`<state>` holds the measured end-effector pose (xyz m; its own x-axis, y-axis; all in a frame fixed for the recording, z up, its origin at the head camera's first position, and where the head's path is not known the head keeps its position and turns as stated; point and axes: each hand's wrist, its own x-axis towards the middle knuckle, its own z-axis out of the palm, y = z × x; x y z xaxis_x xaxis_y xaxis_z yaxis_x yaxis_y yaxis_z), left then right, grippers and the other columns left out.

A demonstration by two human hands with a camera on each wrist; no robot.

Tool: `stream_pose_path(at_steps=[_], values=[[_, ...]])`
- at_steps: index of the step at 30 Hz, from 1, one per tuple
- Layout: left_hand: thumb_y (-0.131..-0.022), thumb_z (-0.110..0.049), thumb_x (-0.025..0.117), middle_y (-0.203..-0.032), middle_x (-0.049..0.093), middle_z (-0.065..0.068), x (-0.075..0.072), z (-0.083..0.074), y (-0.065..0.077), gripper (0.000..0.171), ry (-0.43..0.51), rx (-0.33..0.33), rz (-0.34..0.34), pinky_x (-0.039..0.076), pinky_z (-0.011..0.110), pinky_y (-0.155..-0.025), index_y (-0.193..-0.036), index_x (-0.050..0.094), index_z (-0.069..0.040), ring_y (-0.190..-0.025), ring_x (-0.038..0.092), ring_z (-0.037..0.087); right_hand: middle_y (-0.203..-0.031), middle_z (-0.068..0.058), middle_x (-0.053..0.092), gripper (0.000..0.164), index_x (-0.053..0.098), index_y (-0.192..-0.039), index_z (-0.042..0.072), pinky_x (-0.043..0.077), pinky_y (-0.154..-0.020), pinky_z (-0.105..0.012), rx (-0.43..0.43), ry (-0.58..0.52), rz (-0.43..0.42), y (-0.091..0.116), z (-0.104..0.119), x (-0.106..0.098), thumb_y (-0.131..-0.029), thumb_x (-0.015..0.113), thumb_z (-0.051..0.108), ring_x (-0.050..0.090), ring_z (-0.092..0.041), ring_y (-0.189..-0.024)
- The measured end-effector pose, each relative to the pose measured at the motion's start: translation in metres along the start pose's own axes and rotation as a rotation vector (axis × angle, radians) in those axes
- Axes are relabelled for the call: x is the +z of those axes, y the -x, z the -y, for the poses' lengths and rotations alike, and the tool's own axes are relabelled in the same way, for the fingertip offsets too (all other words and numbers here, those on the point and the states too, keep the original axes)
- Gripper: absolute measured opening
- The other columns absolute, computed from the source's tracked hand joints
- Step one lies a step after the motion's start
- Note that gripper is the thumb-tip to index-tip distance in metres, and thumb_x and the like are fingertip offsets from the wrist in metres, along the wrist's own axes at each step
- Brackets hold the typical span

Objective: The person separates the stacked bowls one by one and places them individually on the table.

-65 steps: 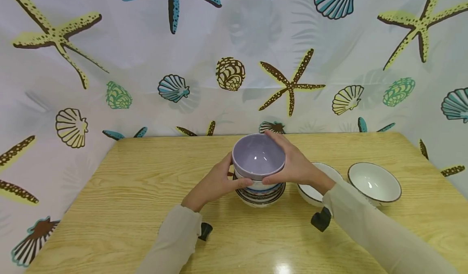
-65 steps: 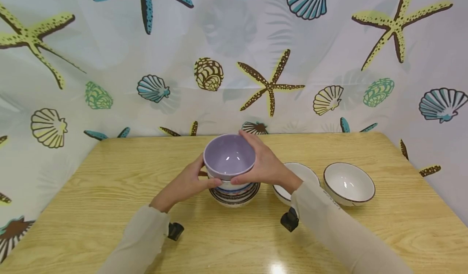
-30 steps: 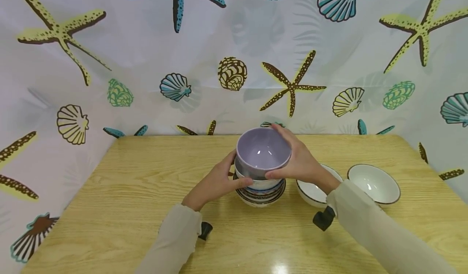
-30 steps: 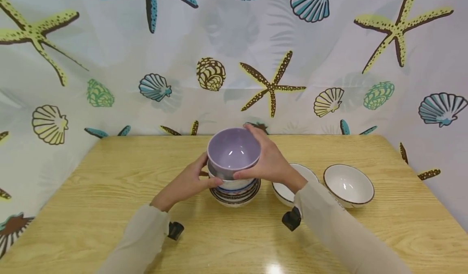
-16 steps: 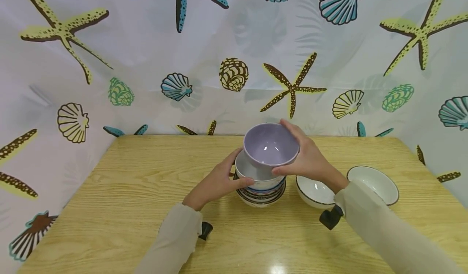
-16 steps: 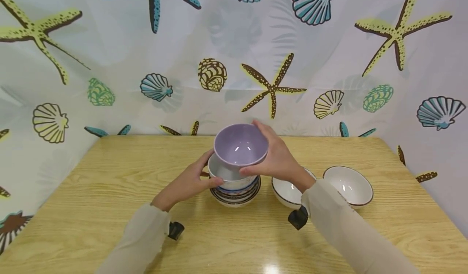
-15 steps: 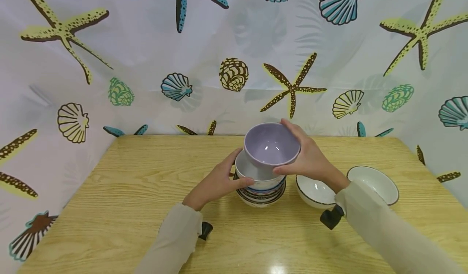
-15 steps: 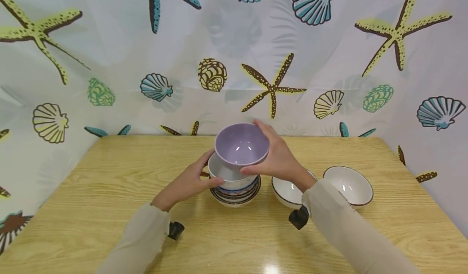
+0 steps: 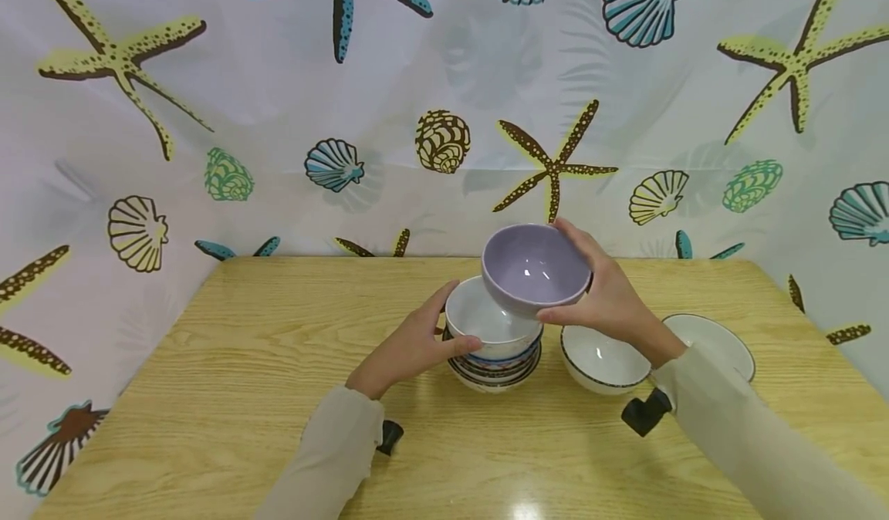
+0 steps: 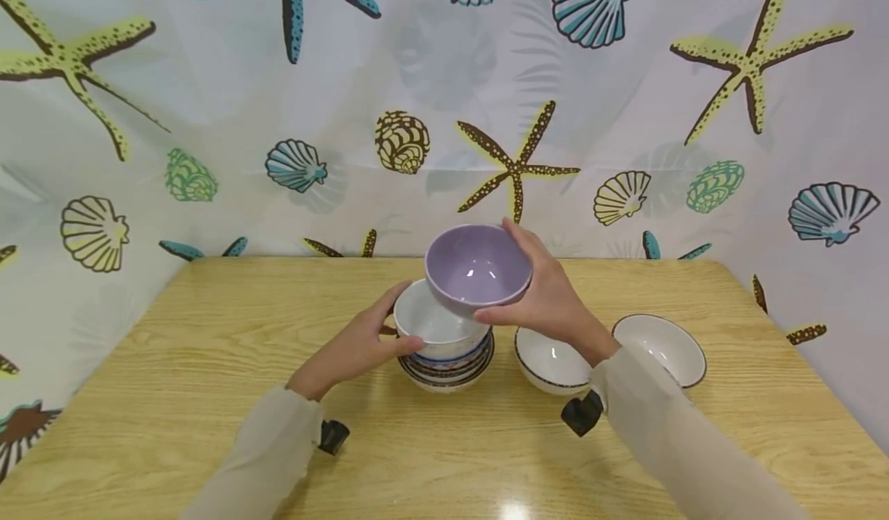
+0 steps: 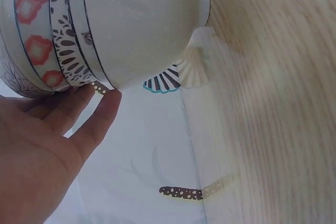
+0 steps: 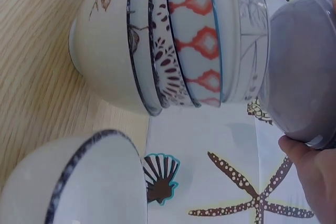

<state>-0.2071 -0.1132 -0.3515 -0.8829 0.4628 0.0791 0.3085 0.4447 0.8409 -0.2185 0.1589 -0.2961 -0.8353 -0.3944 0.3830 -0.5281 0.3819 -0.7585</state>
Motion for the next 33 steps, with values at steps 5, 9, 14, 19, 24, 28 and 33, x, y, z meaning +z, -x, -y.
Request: stream_pose_path(at_steps=[5,9,14,19,24,28,33], values=[[-0.079,-0.058,0.069,-0.148,0.037,0.006,0.000,0.000,0.000,0.099,-0.013,-0.005,0.000,0.043,0.050,-0.101,-0.153,0.015,-0.020,-0.132,0.043,0.030,-0.151,-0.017,0.033,0.107,0.021,-0.151,0.003,0.040,-0.093,-0.013,0.020,0.015,-0.041,0.007,-0.002,-0.012,-0.065,0.084,0.001,0.042,-0.033,-0.126],[-0.078,-0.060,0.069,-0.150,0.035,0.008,0.000,0.000,-0.001,0.101,-0.026,-0.014,-0.005,0.043,0.051,-0.102,-0.153,0.015,-0.019,-0.132,0.043,0.030,-0.150,-0.018,0.032,0.106,0.020,-0.151,0.002,0.039,-0.090,-0.008,0.035,0.011,-0.066,0.012,-0.006,-0.021,-0.066,0.082,-0.001,0.042,-0.035,-0.126],[-0.079,-0.060,0.067,-0.152,0.032,0.008,0.001,0.000,-0.002,0.098,-0.041,-0.006,-0.004,0.042,0.052,-0.102,-0.153,0.016,-0.019,-0.134,0.041,0.031,-0.151,-0.018,0.032,0.106,0.020,-0.152,0.004,0.038,-0.088,-0.005,0.054,0.037,-0.114,0.020,-0.008,-0.031,-0.067,0.083,0.000,0.041,-0.035,-0.126],[-0.079,-0.060,0.066,-0.153,0.031,0.007,0.002,-0.001,-0.002,0.097,-0.034,-0.014,0.001,0.042,0.051,-0.102,-0.153,0.016,-0.020,-0.135,0.040,0.030,-0.152,-0.019,0.029,0.105,0.019,-0.152,0.006,0.039,-0.086,-0.003,0.061,0.023,-0.155,0.027,-0.011,-0.041,-0.068,0.081,-0.001,0.040,-0.036,-0.126],[-0.079,-0.061,0.066,-0.151,0.034,0.004,0.002,0.000,-0.003,0.095,-0.015,-0.005,-0.002,0.043,0.050,-0.102,-0.152,0.019,-0.023,-0.133,0.041,0.028,-0.152,-0.017,0.029,0.103,0.020,-0.153,0.009,0.040,-0.085,-0.003,0.070,0.029,-0.196,0.034,-0.014,-0.052,-0.069,0.080,-0.003,0.041,-0.025,-0.124],[-0.079,-0.061,0.066,-0.151,0.034,0.004,0.002,0.001,-0.003,0.095,-0.017,0.003,-0.003,0.042,0.050,-0.102,-0.152,0.019,-0.023,-0.134,0.040,0.028,-0.153,-0.017,0.029,0.103,0.020,-0.153,0.011,0.039,-0.085,-0.002,0.087,0.068,-0.222,0.040,-0.018,-0.059,-0.070,0.079,-0.003,0.041,-0.018,-0.122],[-0.079,-0.060,0.066,-0.151,0.034,0.003,0.002,0.002,-0.003,0.093,-0.018,-0.002,-0.006,0.043,0.050,-0.102,-0.152,0.020,-0.025,-0.134,0.040,0.028,-0.153,-0.018,0.028,0.102,0.018,-0.154,0.012,0.037,-0.084,-0.001,0.121,0.088,-0.247,0.051,-0.024,-0.069,-0.072,0.078,-0.003,0.039,-0.027,-0.124]])
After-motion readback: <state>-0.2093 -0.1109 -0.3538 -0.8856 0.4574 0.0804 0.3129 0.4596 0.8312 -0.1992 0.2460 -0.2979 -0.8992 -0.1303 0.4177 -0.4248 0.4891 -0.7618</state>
